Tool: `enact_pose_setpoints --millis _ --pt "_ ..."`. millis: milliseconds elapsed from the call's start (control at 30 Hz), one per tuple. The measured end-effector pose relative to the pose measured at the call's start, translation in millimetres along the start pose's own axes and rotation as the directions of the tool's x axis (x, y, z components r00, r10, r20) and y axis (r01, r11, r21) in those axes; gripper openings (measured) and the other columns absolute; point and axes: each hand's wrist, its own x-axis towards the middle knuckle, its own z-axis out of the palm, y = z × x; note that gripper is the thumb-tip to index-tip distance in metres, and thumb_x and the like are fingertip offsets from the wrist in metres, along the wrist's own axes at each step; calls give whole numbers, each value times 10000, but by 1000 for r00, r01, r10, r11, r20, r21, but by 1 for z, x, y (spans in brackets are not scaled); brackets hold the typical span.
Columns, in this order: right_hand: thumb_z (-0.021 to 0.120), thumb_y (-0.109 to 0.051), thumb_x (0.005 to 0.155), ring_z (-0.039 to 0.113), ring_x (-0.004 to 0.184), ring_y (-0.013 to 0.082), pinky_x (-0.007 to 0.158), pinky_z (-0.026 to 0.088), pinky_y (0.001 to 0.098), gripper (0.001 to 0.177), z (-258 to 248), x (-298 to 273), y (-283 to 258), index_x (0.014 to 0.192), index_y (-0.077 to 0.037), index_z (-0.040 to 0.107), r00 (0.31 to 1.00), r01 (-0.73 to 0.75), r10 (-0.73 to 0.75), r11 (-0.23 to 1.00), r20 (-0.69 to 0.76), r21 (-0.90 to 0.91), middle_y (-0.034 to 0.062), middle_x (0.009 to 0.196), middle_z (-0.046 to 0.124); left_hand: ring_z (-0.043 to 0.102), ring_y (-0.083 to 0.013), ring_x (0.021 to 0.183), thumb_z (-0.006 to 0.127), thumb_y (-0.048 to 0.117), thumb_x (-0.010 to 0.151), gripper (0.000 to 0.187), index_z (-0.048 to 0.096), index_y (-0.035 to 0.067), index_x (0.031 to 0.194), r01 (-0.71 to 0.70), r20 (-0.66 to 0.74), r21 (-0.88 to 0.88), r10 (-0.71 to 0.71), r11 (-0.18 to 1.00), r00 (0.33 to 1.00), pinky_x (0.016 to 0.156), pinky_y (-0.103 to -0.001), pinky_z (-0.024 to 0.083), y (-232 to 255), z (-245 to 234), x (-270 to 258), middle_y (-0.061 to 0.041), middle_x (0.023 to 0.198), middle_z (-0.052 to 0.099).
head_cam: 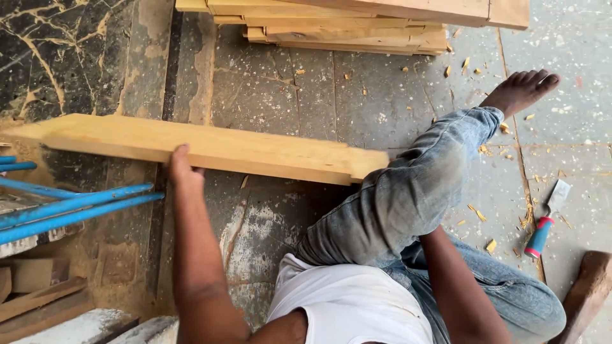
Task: Working with wood pieces using a chisel and adhesives while seated on the ground.
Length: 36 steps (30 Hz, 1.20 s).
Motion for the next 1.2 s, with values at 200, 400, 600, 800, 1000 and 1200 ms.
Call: enact_pose_setpoints --millis 200,400,600,800,1000,1200 --pt "719 -129 935 572 1269 271 1036 447 387 524 13 10 5 1414 7 557 999 -48 48 995 2 91 155 1395 606 498 -364 1236 721 598 691 833 532 146 1364 -821 716 571 472 29 515 1008 -629 310 11 65 -117 -175 1343 547" --pt "679 -131 990 574 1267 247 1025 444 373 470 10 13 9 1424 2 558 992 -122 125 977 -4 175 142 1389 616 430 -409 1327 545 935 693 1096 591 95 1396 -799 991 97 -17 -593 133 1125 -721 137 -75 147 -127 -192 1336 534" --pt "675 -96 1023 695 1054 217 952 526 362 238 -39 -4 -15 1226 23 707 857 -486 498 867 -132 115 110 1142 743 532 -357 1312 447 902 874 953 653 93 1334 -860 967 170 -87 -482 240 1203 -695 148 -94 206 -81 -188 1307 623" --pt "666 -131 1023 692 954 140 861 558 290 219 -54 -47 -50 1195 4 679 856 -421 508 791 -92 444 55 1051 735 531 -332 1302 552 804 855 808 678 124 1272 -839 892 282 -194 -466 408 1164 -683 114 -109 270 -65 -179 1331 613" --pt "691 -185 1002 700 929 178 839 544 332 254 -59 -110 -51 1189 -15 715 835 -542 541 840 -98 11 101 1024 753 494 -326 1338 507 810 896 808 655 144 1330 -774 742 326 -361 -542 565 1176 -650 96 -136 292 -30 -171 1433 555" --pt "711 -185 958 724 928 265 848 561 375 234 -58 -113 -60 1150 -53 738 862 -505 502 835 -72 -216 160 1050 743 466 -314 1399 493 800 936 813 634 135 1381 -734 656 337 -412 -590 633 1230 -594 142 -156 300 -19 -168 1463 555"
